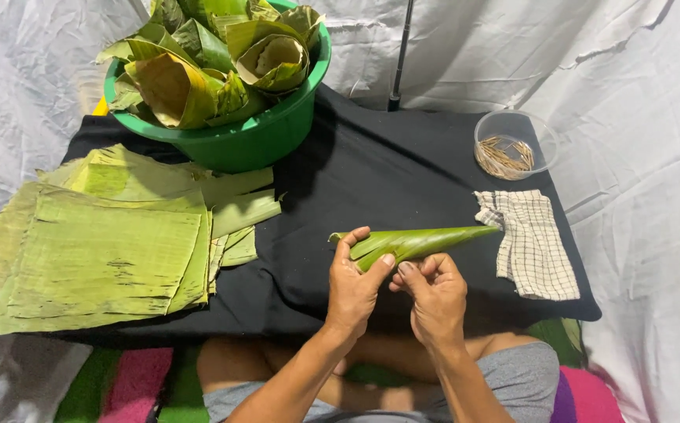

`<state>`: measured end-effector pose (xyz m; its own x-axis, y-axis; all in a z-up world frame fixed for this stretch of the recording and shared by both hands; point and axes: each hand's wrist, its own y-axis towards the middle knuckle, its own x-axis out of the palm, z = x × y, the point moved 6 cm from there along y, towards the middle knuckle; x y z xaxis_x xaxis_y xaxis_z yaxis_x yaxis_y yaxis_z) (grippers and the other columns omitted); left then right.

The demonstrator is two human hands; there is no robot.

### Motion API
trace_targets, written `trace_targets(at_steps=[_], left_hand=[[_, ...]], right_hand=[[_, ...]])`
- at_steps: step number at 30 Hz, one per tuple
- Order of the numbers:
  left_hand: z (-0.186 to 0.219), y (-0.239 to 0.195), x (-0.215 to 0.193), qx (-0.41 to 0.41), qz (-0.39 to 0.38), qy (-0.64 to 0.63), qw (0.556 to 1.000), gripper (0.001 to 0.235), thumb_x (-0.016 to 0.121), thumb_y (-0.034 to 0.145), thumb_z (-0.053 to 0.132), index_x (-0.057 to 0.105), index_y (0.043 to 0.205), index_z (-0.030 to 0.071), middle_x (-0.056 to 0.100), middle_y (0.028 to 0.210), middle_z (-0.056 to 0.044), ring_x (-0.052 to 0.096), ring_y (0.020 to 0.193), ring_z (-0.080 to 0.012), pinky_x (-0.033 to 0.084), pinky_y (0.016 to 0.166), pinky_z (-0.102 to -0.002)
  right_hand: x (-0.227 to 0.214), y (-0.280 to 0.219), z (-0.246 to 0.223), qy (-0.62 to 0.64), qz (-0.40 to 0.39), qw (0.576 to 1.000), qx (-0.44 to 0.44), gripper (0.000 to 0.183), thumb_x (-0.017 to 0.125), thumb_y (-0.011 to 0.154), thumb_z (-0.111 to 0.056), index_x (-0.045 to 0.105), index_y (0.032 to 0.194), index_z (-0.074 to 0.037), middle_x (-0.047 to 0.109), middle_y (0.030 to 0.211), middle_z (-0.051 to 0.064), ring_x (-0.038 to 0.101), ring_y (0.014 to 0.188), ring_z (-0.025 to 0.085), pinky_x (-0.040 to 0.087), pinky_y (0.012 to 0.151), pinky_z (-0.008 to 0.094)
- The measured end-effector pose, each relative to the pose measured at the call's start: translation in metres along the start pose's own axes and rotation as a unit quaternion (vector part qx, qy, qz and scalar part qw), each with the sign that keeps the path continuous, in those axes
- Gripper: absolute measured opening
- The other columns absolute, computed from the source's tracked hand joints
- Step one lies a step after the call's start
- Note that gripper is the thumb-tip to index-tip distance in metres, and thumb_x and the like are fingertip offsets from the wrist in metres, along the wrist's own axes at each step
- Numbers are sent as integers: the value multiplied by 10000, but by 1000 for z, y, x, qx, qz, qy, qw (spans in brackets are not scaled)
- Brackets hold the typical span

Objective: Wiping banana leaves with a cloth and folding them into cone shapes to be used as food wrappers.

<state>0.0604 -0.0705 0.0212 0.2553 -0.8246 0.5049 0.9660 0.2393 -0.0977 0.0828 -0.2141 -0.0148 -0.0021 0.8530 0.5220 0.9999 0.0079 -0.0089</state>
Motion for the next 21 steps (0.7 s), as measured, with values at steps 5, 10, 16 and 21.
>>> trace_targets(at_steps=[5,10,16,21], left_hand=[[11,7,-7,34,-7,76,997,599,662,873,-13,416,1419,5,683,1063,-165,671,878,-173,573,766,-267],[49,17,-25,114,-45,292,949,669,664,880,20,424,1497,109,725,1016,-65,687,827,-128,555,746,-242],[76,-5,8,446,-196,617,618,753,726,896,180,401,1575,200,772,768,-77,760,746,-236,517,916,-454],[118,-36,31,530,-165,593,583,618,784,910,141,520,1468,168,775,1072,42,676,1158,-151,316,1197,-428]], right_hand=[[10,1,-15,-90,-6,996,18,208,725,884,36,528,885,-29,677,819,123,695,693,175,640,660,291],[18,-3,-70,-341,6,938,-62,112,766,842,23,666,878,-13,740,763,67,645,637,118,531,593,230],[43,10,-75,-496,-211,808,-238,879,911,666,-156,563,1470,-80,563,1478,226,494,1377,422,386,1137,553],[24,18,-26,-186,-232,954,29,426,689,858,125,642,1259,-10,731,1191,118,727,1094,225,610,981,334]])
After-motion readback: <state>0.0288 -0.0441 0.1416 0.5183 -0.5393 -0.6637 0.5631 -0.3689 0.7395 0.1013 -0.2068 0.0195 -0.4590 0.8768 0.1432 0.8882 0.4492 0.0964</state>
